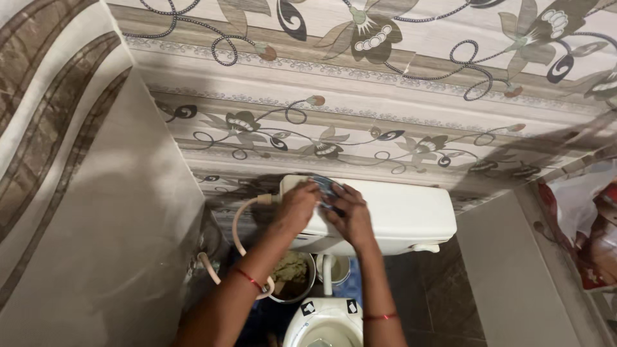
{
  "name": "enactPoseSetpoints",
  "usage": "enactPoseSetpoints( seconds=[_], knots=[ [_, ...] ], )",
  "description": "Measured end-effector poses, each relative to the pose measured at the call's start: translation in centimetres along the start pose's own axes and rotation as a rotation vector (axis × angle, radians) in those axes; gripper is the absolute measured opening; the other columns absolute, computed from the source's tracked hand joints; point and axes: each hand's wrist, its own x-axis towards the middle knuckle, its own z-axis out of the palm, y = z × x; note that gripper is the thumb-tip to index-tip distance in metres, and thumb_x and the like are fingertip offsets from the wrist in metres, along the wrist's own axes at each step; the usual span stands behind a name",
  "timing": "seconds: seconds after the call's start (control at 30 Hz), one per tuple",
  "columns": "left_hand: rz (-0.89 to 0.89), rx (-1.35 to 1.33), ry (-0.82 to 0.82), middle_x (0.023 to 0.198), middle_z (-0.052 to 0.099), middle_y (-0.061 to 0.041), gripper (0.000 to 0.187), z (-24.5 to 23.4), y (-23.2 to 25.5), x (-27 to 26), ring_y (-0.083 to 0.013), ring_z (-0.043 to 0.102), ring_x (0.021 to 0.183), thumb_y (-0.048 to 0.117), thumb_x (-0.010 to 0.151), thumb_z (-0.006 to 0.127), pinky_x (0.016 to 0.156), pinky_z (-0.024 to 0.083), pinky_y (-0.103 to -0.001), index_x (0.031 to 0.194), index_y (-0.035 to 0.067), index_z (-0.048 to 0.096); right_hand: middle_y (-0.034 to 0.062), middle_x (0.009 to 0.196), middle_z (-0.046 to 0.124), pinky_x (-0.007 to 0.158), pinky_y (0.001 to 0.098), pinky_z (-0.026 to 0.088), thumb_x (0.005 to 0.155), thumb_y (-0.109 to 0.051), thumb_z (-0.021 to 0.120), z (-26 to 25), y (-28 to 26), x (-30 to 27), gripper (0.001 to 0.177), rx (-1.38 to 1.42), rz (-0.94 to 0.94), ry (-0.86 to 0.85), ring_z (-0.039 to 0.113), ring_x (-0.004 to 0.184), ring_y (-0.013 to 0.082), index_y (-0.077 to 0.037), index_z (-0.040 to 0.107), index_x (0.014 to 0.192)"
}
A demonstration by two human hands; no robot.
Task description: The person pours liquid from a blue bottle into a small cup, then uses a scrubbing brush to clean the toilet cistern. They repeatedly scrub the top and sides of the cistern, occasionally rinsing the brush in a bucket of water.
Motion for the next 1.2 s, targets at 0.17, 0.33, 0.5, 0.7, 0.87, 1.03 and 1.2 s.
enactPoseSetpoints(
  seconds=[0.17,0.33,0.5,0.7,0.87,1.03,1.2],
  knots=[
    [-0.036,-0.076,-0.224,0.111,0.067,-0.013,0.016,-2.1,3.0,-1.9,-0.0337,0.061,0.116,0.005,0.085,0.065,0.097,0.051,-0.044,0.098,0.006,0.075,0.0123,0.137,0.067,0.108,0.0460,0.049,0.069,-0.017,0.086,-1.7,-1.6,-3.6,0.041,0.015,0.028,0.018,0.058,0.131,0.0392,-0.014,0.080,0.109],
    [-0.185,0.088,-0.313,0.111,0.068,-0.015,0.027,-6.3,0.9,-5.0,-0.0343,0.067,0.105,-0.001,0.071,0.066,0.089,0.056,-0.044,0.096,0.005,0.075,0.0130,0.135,0.069,0.108,0.0499,0.044,0.065,-0.015,0.088,1.3,-6.0,-2.0,0.043,0.030,-0.094,-0.065,0.056,0.131,0.0397,-0.013,0.082,0.107],
    [-0.309,0.009,-0.186,0.106,0.071,-0.018,0.024,-5.3,-3.2,-3.1,-0.0377,0.070,0.094,0.002,0.080,0.064,0.081,0.057,-0.047,0.100,0.007,0.076,0.0101,0.135,0.070,0.109,0.0461,0.048,0.068,-0.020,0.087,4.0,-4.1,3.2,0.035,0.036,-0.135,-0.123,0.058,0.132,0.0372,-0.016,0.082,0.102],
    [-0.080,-0.025,-0.100,0.108,0.073,-0.015,0.017,0.9,-2.6,0.8,-0.0328,0.070,0.103,0.006,0.085,0.064,0.087,0.058,-0.043,0.096,0.006,0.076,0.0149,0.133,0.069,0.107,0.0478,0.048,0.073,-0.020,0.087,0.8,-0.5,2.2,0.034,0.003,0.001,0.002,0.057,0.128,0.0413,-0.013,0.081,0.106],
    [0.029,0.013,-0.155,0.109,0.070,-0.014,0.021,-0.9,1.5,-2.7,-0.0327,0.066,0.110,0.002,0.076,0.067,0.089,0.057,-0.042,0.095,0.006,0.076,0.0126,0.135,0.069,0.107,0.0460,0.050,0.072,-0.019,0.085,-1.5,-3.2,-2.6,0.036,0.068,0.055,0.017,0.057,0.132,0.0396,-0.013,0.080,0.107],
    [-0.090,0.075,-0.071,0.112,0.070,-0.017,0.025,-4.4,-0.3,-5.9,-0.0339,0.068,0.106,-0.003,0.071,0.066,0.078,0.058,-0.042,0.093,0.002,0.075,0.0114,0.137,0.068,0.110,0.0469,0.044,0.067,-0.018,0.084,1.0,-5.8,-1.0,0.043,0.079,-0.055,-0.102,0.055,0.134,0.0386,-0.013,0.081,0.109],
    [-0.220,0.011,-0.064,0.110,0.071,-0.015,0.024,-2.7,-3.9,-2.0,-0.0349,0.070,0.093,-0.003,0.077,0.063,0.078,0.057,-0.046,0.093,0.006,0.078,0.0120,0.134,0.068,0.108,0.0493,0.042,0.071,-0.020,0.087,2.4,-3.5,3.7,0.035,0.076,-0.060,-0.125,0.054,0.133,0.0393,-0.012,0.082,0.105]
  ],
)
